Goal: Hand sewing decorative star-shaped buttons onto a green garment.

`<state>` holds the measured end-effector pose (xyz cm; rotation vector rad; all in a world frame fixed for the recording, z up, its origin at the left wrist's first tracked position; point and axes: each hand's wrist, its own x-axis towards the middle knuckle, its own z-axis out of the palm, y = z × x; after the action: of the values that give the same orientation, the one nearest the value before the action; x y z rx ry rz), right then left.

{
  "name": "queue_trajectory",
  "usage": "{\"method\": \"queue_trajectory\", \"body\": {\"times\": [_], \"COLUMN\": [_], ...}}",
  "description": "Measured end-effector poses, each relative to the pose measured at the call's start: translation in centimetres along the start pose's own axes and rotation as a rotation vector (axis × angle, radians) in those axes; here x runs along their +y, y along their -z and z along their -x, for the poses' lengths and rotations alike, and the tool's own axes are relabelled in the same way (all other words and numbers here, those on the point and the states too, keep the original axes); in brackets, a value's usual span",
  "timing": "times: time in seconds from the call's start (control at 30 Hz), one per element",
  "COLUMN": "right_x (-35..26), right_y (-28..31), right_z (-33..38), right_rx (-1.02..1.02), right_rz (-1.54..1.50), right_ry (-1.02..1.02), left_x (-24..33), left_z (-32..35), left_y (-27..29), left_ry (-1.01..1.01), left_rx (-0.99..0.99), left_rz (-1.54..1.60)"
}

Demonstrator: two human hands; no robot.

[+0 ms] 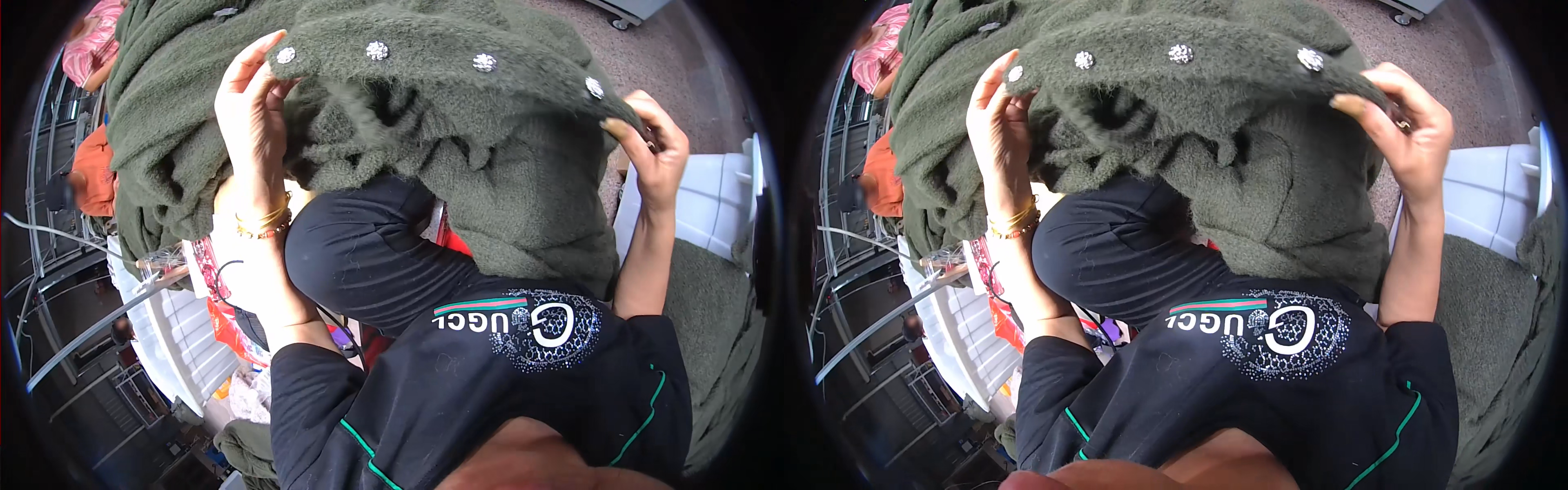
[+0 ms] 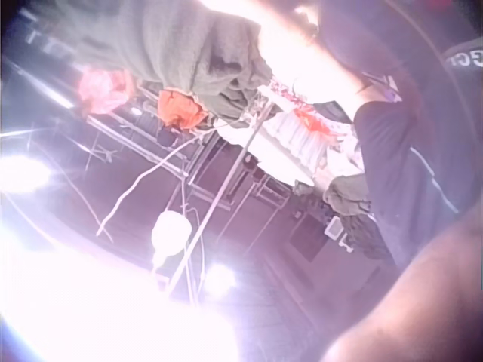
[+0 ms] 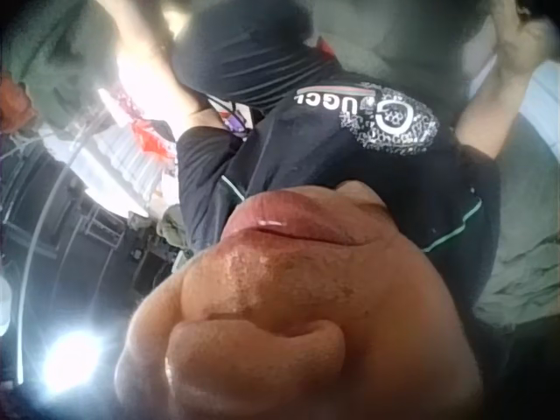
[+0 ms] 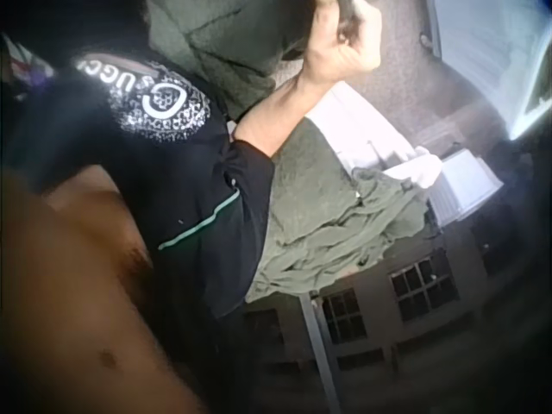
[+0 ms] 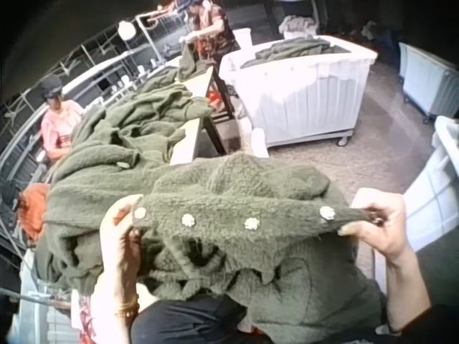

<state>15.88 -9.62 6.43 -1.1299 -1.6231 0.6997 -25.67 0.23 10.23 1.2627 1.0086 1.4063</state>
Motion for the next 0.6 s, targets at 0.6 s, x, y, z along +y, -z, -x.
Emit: {"method": "queue_trajectory", "body": {"times": [0.6], "right_x": [4.7], "right_y": [-0.4], "right_z": [-0.2], "right_rx": [-0.043], "right_rz": [-0.039], "right_ry": [-0.027], "left_x": [2.4], "left_z": [2.3], "left_y": [-9.8], "left_ry": [-0.887], "left_rx": [-0.258], "left_rz": [-0.961]}}
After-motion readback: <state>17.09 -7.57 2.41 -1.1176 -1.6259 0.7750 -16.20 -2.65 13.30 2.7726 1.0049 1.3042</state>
